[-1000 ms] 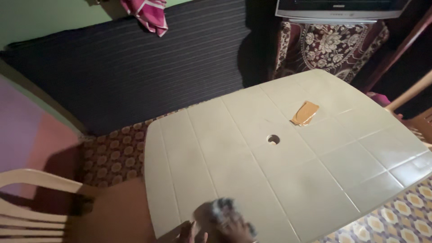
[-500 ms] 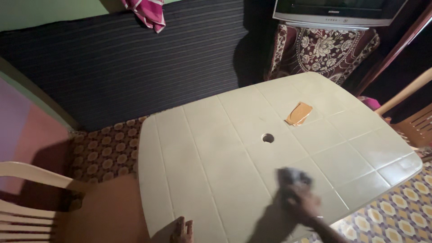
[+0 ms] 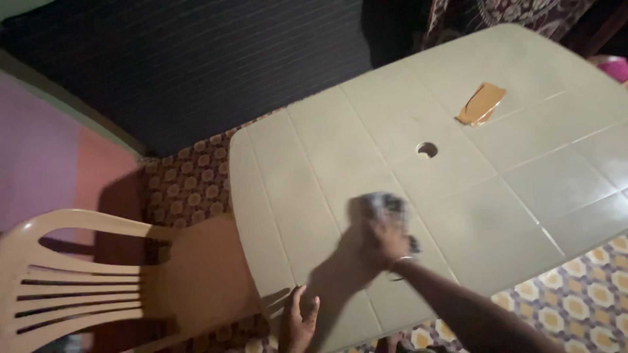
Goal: The person wipes the surface of a plastic table using a cloth, moving it across different sections of the table top.
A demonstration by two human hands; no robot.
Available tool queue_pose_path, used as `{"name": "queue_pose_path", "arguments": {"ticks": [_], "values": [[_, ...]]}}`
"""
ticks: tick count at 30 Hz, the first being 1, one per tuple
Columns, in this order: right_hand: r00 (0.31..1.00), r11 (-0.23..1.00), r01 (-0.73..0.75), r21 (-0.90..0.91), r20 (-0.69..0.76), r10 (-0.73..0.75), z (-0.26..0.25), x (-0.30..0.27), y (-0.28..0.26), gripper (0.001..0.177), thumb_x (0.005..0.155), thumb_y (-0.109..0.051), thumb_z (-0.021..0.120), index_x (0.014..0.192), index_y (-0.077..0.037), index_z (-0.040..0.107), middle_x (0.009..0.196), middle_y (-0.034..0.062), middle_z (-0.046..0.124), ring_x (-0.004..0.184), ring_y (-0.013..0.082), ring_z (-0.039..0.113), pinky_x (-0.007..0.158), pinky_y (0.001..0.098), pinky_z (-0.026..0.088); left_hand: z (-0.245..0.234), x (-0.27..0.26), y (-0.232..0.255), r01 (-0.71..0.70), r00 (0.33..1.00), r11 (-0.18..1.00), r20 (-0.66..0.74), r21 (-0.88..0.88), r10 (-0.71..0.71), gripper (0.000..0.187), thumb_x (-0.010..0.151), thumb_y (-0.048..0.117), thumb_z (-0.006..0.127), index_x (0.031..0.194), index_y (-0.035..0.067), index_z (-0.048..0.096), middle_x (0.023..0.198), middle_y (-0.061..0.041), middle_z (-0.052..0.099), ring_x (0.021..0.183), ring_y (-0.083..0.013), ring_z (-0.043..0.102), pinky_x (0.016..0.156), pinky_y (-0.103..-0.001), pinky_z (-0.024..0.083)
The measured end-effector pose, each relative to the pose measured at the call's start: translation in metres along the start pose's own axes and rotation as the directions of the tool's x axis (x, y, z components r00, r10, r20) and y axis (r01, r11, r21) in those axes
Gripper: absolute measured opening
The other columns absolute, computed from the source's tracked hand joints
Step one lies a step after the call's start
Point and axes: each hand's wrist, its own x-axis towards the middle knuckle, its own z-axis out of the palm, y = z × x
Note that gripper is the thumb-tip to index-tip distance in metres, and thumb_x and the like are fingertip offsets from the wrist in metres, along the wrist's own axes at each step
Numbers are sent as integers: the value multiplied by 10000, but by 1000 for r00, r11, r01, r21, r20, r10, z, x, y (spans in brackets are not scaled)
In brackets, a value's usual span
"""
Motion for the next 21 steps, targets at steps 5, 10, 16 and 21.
{"name": "queue_pose_path", "arguments": {"ticks": [5, 10, 16, 21], "values": [[938, 949, 246, 196, 199, -284, -31, -54, -134, 1222, 737, -474, 742, 1707, -128, 84, 1710, 225, 81, 1540, 440, 190, 1125, 594, 324, -12, -13, -4, -361, 856, 911, -316, 198, 408, 669, 901, 457, 671, 1394, 22, 544, 1446, -263, 526, 1355, -438, 493, 1098, -523, 414], [591, 583, 807, -99, 155, -792, 32, -133, -133, 616, 965, -444, 649, 1471, -107, 551, 1642, 162, 329, 1556, 395, 243, 1249, 670, 124, -17, 0, 7, -430, 819, 839, -246, 334, 517, 679, 898, 510, 666, 1365, 32, 545, 1446, -266, 501, 1335, -444, 497, 1072, -500, 446], [663, 680, 733, 8, 209, -719, 2, -134, -11, 625, 891, -459, 608, 1460, -211, 533, 1665, 155, 277, 1566, 332, 184, 1198, 670, 44, 0, 1, 9, -243, 944, 767, -38, 594, 328, 765, 867, 602, 616, 1450, 117, 516, 1539, -205, 422, 1399, -395, 421, 1088, -513, 416], [966, 969, 238, -71, 117, -229, -44, -123, 140, 710, 893, -499, 607, 1543, -365, 353, 1695, 85, 182, 1569, 305, 73, 1174, 642, 5, 19, 19, 3, -33, 996, 757, -40, 653, 78, 919, 814, 635, 675, 1530, 118, 424, 1616, -204, 333, 1436, -364, 358, 1143, -547, 355]]}}
